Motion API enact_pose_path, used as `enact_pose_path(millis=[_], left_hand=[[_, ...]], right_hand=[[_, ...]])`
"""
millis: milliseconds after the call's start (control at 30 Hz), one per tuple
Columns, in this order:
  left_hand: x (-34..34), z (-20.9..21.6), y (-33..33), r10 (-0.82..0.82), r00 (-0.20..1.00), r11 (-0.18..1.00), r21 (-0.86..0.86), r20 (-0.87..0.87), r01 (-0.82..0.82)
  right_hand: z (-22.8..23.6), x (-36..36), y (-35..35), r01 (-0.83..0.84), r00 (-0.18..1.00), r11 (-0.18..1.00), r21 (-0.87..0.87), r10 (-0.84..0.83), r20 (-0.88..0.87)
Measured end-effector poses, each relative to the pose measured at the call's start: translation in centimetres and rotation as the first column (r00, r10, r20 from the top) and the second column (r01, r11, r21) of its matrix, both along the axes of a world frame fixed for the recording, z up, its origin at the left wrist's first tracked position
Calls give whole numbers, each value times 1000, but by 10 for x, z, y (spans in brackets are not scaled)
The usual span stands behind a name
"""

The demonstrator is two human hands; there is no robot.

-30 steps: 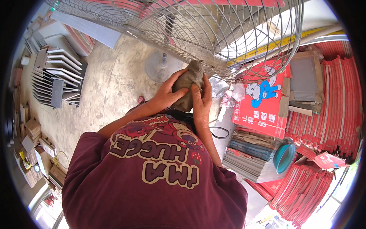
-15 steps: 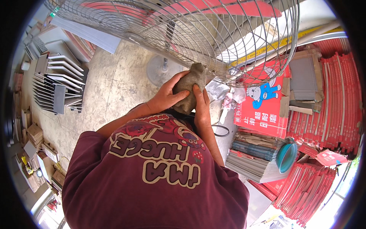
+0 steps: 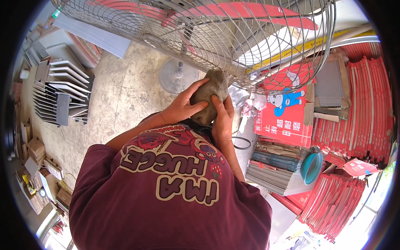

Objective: The person cleans a large industrial fan with a cloth, wiping the metal cage wires and then the base.

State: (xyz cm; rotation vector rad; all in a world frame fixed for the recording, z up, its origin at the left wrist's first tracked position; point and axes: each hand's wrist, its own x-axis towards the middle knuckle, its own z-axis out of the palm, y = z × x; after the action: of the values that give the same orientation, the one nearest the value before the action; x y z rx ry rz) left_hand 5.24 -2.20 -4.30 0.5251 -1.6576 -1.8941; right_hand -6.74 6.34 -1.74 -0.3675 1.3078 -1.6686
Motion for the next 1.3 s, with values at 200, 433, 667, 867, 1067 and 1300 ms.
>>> enact_pose_path(millis=[200, 433, 667, 867, 1067, 1300], left_hand=[[8, 1, -4, -17, 999, 999, -29, 27, 18], [14, -10, -6, 49, 999, 999, 16, -16, -49], [25, -10, -12, 46, 996, 996, 77, -81, -40], [38, -11, -16, 6, 994, 968, 251, -112, 23], [51, -20, -22, -22, 978, 871, 475, -209, 121], [54, -14, -24, -6, 911, 569, 748, -413, 343]], right_hand=[[-2, 12, 2, 40, 991, 999, -3, -40, -126], [1, 30, 0, 16, 926, 1000, 1, -15, -377], [5, 46, -6, 0, 845, 999, -35, -19, -535], [-3, 56, -11, 1, 775, 999, -37, -24, -632], [-3, 70, -16, 34, 658, 999, -8, -28, -753], [5, 75, -18, 24, 539, 1000, -19, -29, -842]])
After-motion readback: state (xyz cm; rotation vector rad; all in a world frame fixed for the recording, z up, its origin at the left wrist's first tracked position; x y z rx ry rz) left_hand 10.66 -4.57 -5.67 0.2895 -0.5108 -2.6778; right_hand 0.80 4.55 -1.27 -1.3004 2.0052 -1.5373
